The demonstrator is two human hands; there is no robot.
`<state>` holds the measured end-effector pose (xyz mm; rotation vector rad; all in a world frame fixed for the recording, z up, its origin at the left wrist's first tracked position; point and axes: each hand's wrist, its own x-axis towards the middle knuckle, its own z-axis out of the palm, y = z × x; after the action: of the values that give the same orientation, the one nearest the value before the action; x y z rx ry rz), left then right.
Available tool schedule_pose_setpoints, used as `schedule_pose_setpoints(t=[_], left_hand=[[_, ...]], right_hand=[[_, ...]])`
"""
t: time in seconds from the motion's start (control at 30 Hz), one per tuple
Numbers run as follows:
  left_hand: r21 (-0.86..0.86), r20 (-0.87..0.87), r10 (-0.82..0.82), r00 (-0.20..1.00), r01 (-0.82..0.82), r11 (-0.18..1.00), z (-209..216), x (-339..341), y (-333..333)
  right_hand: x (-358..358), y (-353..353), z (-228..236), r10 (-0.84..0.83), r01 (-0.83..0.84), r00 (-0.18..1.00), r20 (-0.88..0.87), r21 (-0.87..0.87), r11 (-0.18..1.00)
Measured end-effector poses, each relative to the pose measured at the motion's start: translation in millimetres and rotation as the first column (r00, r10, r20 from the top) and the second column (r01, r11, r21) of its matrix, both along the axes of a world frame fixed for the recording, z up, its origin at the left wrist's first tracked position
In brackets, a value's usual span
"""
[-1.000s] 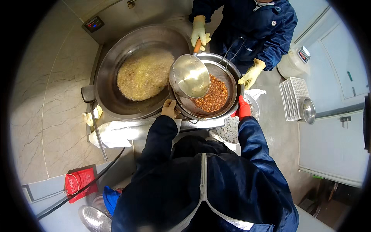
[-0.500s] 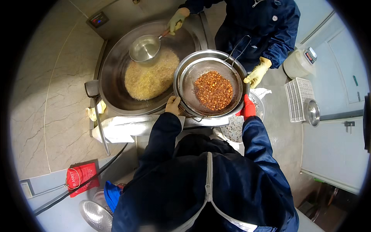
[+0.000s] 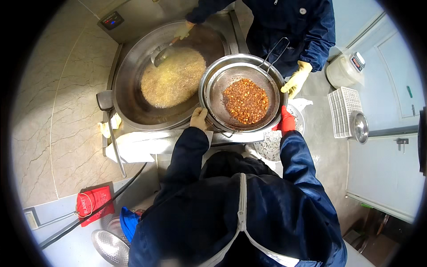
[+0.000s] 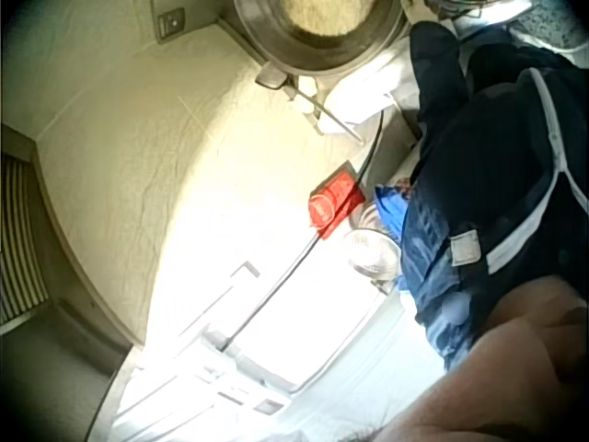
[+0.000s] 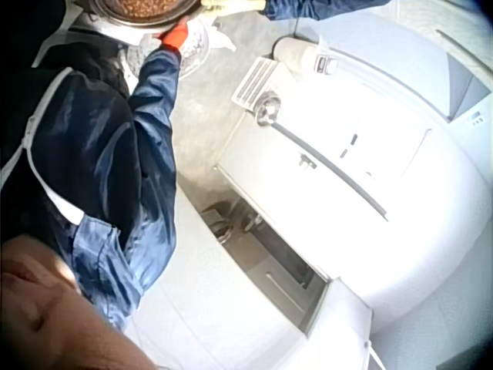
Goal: The person stirs a large vat of frying food using a metal spatula and then scoops the items into a strainer held by another person using a metal ladle.
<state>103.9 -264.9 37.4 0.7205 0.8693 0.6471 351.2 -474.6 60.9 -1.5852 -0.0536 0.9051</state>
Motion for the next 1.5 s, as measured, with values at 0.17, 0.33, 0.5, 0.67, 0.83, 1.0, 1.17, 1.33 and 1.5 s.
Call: schedule_pose_setpoints(t=[0.17,0.33,0.5,0.67,0.83,1.0,1.17,1.33,1.5], left_hand=[[0.004,0.000,0.019,1.000,-0.019,1.000,-1,2,0],[0.040,0.019,0.015,1.000,-0.016,0.999,-14,-2,3],[-0.026,0.019,0.055,0.998,-0.055,0.998,-1,2,-1],[-0.151,0.021,0.128,0.991,-0.124,0.981,-4,-1,-2],[0.011,0.057,0.139,0.989,-0.140,0.990,-9,-3,-8],[-0.182,0.008,0.164,0.986,-0.160,0.970,1,2,-8],[-0.178,0.024,0.138,0.990,-0.131,0.975,-1,1,-7],[-0.196,0.078,0.116,0.990,-0.099,0.976,-15,-3,-4],[-0.174,0.090,0.129,0.988,-0.112,0.978,-11,0,-4]], right_hand=[[0,0,2,-0.011,0.011,1.000,-0.003,-0.002,1.000],[-1,1,2,-0.022,0.022,1.000,0.000,0.007,1.000],[2,-1,-4,-0.017,0.017,1.000,-0.007,-0.004,1.000],[1,2,-4,-0.029,0.029,0.999,-0.023,-0.019,0.999],[4,1,-6,-0.007,0.007,1.000,-0.007,-0.013,1.000],[7,-2,-14,-0.016,0.016,1.000,-0.016,-0.011,1.000],[9,0,-15,-0.025,0.023,0.999,-0.042,-0.055,0.998],[6,1,-8,-0.010,0.009,1.000,-0.020,-0.048,0.999],[6,0,-10,-0.019,0.019,1.000,0.010,-0.035,0.999]])
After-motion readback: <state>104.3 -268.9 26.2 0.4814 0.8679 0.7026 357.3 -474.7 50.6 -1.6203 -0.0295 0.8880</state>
